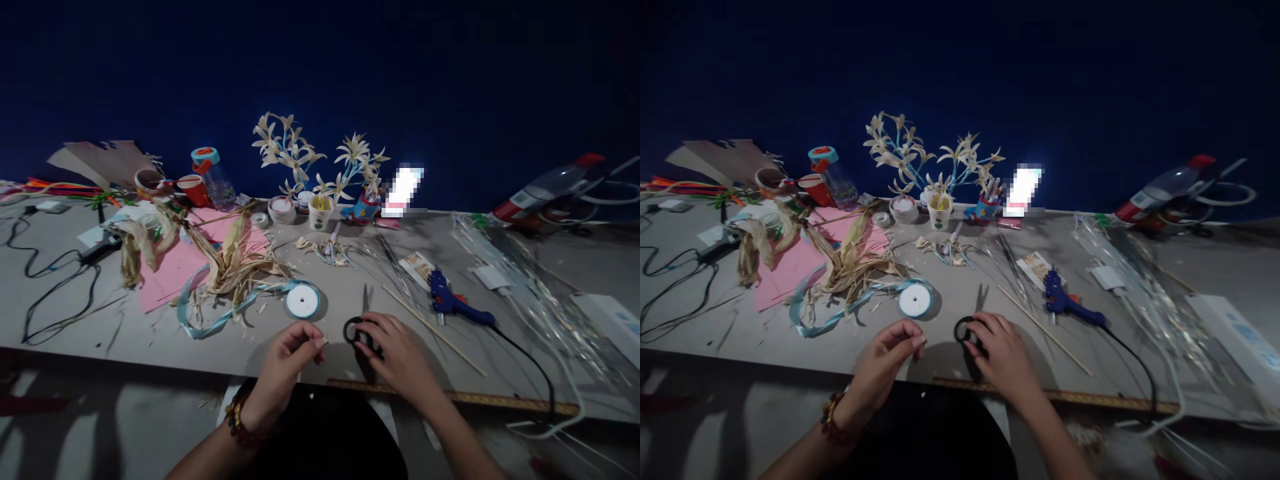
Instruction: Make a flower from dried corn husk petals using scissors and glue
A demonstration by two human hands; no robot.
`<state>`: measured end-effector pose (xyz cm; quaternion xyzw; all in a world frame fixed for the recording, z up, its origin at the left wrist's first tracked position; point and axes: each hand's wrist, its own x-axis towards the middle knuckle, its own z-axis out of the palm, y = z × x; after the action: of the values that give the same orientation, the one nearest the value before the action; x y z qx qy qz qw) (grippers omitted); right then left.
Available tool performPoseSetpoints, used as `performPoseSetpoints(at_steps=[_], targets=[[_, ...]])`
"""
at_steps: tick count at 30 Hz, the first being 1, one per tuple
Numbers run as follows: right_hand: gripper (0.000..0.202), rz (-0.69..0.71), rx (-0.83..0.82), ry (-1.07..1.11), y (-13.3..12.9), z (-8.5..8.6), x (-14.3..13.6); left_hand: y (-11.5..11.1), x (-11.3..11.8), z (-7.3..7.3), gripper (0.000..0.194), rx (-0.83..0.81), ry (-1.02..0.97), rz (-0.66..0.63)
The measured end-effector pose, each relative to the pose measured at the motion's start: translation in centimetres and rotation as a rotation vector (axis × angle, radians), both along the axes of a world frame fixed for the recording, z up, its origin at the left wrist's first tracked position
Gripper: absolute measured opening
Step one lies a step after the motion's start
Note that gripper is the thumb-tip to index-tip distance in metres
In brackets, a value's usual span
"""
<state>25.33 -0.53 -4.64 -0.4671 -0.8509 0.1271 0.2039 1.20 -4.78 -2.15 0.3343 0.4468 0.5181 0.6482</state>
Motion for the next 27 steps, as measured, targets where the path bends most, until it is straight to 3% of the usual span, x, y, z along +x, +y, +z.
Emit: performPoseSetpoints(at_steps=[4, 7, 10, 16, 27], targets=[[0.013, -0.058, 0.021, 0.115, -0.9, 2.4, 0.5, 0.0, 0.3, 0.2, 0.019, 0.012, 0.025, -0.018], [0.010, 0.003, -0.079, 0.362, -1.6, 5.0, -1.9, 0.0, 0.7, 0.9, 0.019, 0.058, 0.111, -0.040], [0.004, 0.085, -0.142, 0.516, -1.9, 6.5, -4.8, -0.2, 0.7, 1.8, 0.017, 0.176, 0.293, -0.048], [0.012, 0.087, -0.075, 0.529, -2.0, 6.0, -6.7, -0.7, 0.4, 2.5, 0.011, 0.425, 0.667, 0.006], [0.020, 0.045, 0.316, 0.567, -3.5, 5.5, -7.7, -0.9, 0.9, 2.2, 0.014, 0.731, 0.857, 0.173]])
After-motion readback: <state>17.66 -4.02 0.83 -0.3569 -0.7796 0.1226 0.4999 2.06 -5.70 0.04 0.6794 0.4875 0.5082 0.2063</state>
